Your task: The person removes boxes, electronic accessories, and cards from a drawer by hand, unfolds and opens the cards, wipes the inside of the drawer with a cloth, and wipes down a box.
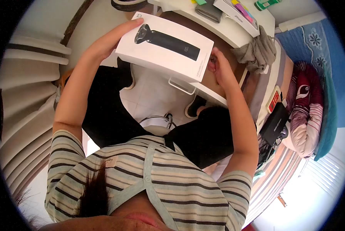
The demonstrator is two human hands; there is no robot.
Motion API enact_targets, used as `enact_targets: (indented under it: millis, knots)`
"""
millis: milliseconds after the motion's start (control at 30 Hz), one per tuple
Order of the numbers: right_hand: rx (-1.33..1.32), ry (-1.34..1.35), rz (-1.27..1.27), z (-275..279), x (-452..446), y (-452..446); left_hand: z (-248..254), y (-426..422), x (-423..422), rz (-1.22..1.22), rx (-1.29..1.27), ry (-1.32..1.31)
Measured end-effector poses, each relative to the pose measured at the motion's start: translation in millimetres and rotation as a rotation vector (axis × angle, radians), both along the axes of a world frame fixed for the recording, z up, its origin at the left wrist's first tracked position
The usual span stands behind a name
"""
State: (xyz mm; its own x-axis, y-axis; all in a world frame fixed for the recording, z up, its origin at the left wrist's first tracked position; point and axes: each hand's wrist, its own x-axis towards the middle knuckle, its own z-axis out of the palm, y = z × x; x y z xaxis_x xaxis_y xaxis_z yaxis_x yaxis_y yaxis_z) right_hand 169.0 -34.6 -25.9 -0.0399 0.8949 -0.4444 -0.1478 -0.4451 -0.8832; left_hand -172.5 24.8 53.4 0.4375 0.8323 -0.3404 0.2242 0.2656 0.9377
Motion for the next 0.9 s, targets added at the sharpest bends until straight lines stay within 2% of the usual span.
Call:
enact_targets:
  millis: [133,233,300,500,567,633,767,833,900]
  knots:
    - [-0.069,0.124,0.036,48,-25,-29,-10,20,25,-0.103,-0.071,0.073]
    - [-0.077,0.083,-0.016,60,-30,-35,-4,26,41,-0.147,-0.085,0.099]
    - [-0.076,0.018,0.053,60,-21,-29,-18,36,50,-0.136,-0.154,0.122]
    - [-0.229,-0.039,0.036,28,-5,-18,-52,51,75,-0.222,-0.289,0.168]
    - [-0.207,-0.038,0.007,15,2,-8,-73,54,81,-0.137,-0.243,0.037]
    - [-0.184,-0.038,-0.02,-5,14,8,-69,55,84,-0.118,-0.28,-0.046]
    - [-0.123,-0.022,-0.101,-17,14,37,-95,78,86,-0.101,-0.18,-0.107]
    - [0.001,-0.019,-0.208,-29,8,56,-101,76,88,0.014,0.142,-0.042]
    - [0.019,-0.091,-0.226,-55,15,76,-106,80,88,0.001,0.213,-0.008]
